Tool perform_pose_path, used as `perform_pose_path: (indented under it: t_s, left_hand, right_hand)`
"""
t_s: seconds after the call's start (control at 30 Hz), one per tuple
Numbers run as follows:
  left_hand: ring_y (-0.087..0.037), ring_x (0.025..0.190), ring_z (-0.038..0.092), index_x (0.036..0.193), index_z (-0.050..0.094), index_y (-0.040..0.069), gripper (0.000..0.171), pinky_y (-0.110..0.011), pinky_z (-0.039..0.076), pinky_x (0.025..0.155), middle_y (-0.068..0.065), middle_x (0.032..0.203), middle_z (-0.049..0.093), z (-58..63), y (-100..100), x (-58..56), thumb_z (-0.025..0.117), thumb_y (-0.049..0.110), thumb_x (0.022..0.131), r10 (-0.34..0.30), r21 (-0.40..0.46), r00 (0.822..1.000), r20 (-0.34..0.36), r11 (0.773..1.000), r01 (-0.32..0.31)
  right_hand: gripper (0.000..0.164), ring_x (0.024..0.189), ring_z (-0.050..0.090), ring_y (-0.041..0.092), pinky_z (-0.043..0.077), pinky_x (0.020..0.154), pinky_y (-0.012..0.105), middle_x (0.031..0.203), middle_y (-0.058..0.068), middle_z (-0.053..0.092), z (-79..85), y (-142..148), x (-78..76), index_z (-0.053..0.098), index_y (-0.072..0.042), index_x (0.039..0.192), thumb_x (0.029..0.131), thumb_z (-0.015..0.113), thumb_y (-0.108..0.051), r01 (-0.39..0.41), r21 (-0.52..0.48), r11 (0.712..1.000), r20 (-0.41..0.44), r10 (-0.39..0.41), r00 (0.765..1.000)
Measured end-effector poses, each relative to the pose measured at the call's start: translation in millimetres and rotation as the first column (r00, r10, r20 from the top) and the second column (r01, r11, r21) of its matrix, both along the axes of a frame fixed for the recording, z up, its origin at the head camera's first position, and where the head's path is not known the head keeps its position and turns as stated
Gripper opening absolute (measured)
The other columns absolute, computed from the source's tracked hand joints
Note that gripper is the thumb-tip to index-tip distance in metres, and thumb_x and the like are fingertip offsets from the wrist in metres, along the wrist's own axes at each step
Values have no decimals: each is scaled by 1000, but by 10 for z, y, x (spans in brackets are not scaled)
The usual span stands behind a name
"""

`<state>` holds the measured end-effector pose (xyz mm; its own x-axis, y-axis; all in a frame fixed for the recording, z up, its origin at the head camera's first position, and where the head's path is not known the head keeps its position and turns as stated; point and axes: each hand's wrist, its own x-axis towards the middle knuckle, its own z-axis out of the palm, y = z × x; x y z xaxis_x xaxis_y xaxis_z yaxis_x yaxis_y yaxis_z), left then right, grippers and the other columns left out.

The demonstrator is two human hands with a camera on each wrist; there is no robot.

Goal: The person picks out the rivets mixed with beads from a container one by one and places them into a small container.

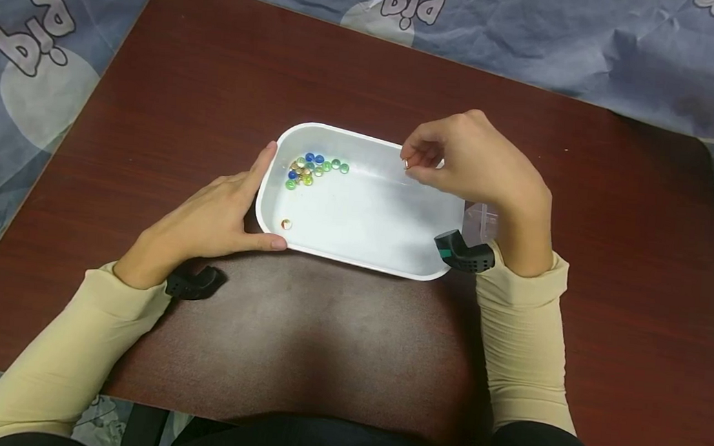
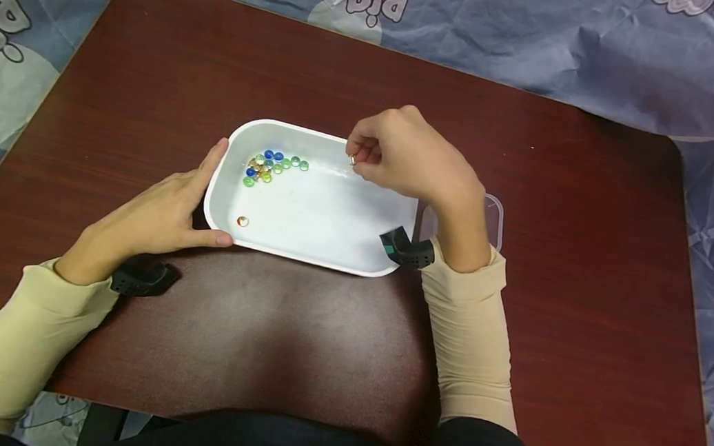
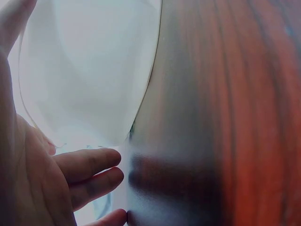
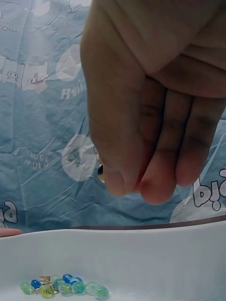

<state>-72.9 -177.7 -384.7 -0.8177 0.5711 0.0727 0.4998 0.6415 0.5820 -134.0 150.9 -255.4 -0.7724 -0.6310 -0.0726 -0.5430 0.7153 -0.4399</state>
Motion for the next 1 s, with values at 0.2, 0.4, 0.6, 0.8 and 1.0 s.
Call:
perform_pose_path:
  t_s: [0.2,0.4,0.6,0.8,1.0]
  left_hand:
    - [-34,112,57,158,-10,14,129,-49,43,95,-18,147,44,4,1,4,83,50,76,2,1,1000,8,1000,-3]
    - [-34,112,57,159,-8,13,129,-49,43,95,-17,148,44,9,6,3,83,50,75,8,-3,1000,17,1000,-8]
    - [-34,112,57,159,-8,12,128,-49,42,96,-17,146,46,7,4,2,83,50,76,9,-9,1000,21,1000,-9]
    - [-34,111,58,159,-8,12,128,-49,43,94,-17,144,47,3,-2,-3,82,50,76,7,-8,1000,15,1000,-6]
    - [-34,111,57,159,-8,12,128,-50,43,95,-17,144,47,0,-1,-3,83,50,76,7,-7,1000,18,1000,-7]
  right_hand:
    - [9,74,66,14,48,68,18,81,2,70,45,103,33,74,-5,89,83,71,1,28,-33,999,-27,-29,999]
    - [8,72,64,11,46,69,15,80,0,69,81,201,68,73,-8,86,84,71,0,86,-25,996,-33,-87,996]
    - [8,72,65,8,46,68,13,81,0,71,102,305,93,75,-8,87,84,72,-1,126,-22,992,-32,-127,991]
    - [10,71,64,4,45,66,13,85,0,72,138,406,117,76,-11,90,83,75,-5,192,-18,981,-13,-192,981]
    - [10,68,58,2,41,63,13,83,-1,72,172,530,120,76,-12,90,82,78,-6,192,-8,981,-81,-193,978]
